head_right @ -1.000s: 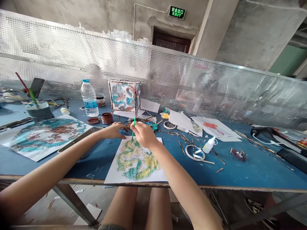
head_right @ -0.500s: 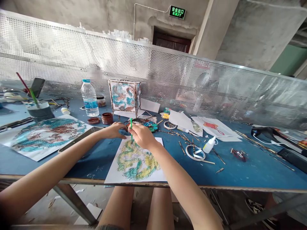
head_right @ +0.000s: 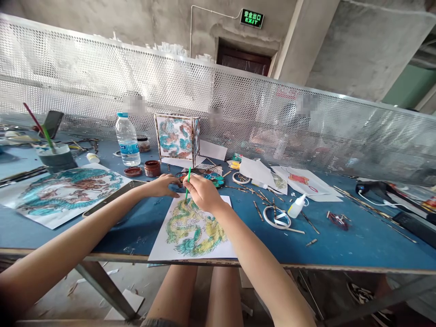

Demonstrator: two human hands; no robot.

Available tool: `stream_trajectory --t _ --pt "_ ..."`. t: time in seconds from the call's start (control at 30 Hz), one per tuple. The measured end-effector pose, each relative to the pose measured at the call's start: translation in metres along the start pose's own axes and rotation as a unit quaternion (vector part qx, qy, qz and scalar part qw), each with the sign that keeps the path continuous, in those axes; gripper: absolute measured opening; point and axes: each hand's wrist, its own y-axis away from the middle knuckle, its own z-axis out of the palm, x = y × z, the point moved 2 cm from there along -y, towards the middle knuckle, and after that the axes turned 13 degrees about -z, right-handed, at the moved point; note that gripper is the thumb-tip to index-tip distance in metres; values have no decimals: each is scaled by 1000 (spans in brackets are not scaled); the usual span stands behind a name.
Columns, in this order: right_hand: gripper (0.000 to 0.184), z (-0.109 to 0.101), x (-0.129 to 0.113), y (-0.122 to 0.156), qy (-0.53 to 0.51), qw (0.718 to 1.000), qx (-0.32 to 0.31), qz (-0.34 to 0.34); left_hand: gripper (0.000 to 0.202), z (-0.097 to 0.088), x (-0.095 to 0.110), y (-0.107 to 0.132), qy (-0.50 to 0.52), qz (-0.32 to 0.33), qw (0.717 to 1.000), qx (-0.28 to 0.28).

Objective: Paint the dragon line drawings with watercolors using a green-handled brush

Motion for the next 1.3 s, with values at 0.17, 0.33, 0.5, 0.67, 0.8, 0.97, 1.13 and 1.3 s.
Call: stream_trajectory --t 0.17,0.33,0.5,0.67,0.8,0.97,1.13,1.3 --pt "25 1 0 0 -6 1000 -3 0 43 -1 1 1 -2 -4 1000 -5" --pt "28 0 -2 0 -16 1000 -8 6 44 0 0 1 1 -2 1000 -7" --pt "29 -2 -3 -1 -29 999 11 13 43 0 -1 -1 -2 6 1000 -2" --pt "30 -2 -4 -1 -39 999 -2 15 44 1 -2 -2 -14 11 1000 -5" --pt "27 -2 -4 -1 -37 999 12 10 44 2 -3 -2 -7 7 1000 -4" --pt "29 -1 -4 -1 -34 999 -10 10 42 2 -3 -3 1 11 1000 -4" --pt "29 -3 -4 0 -22 1000 0 11 43 3 -4 -4 1 12 1000 -5" --pt "31 -5 -4 -1 -2 1000 -5 -1 43 2 -3 -3 -9 17 1000 -9"
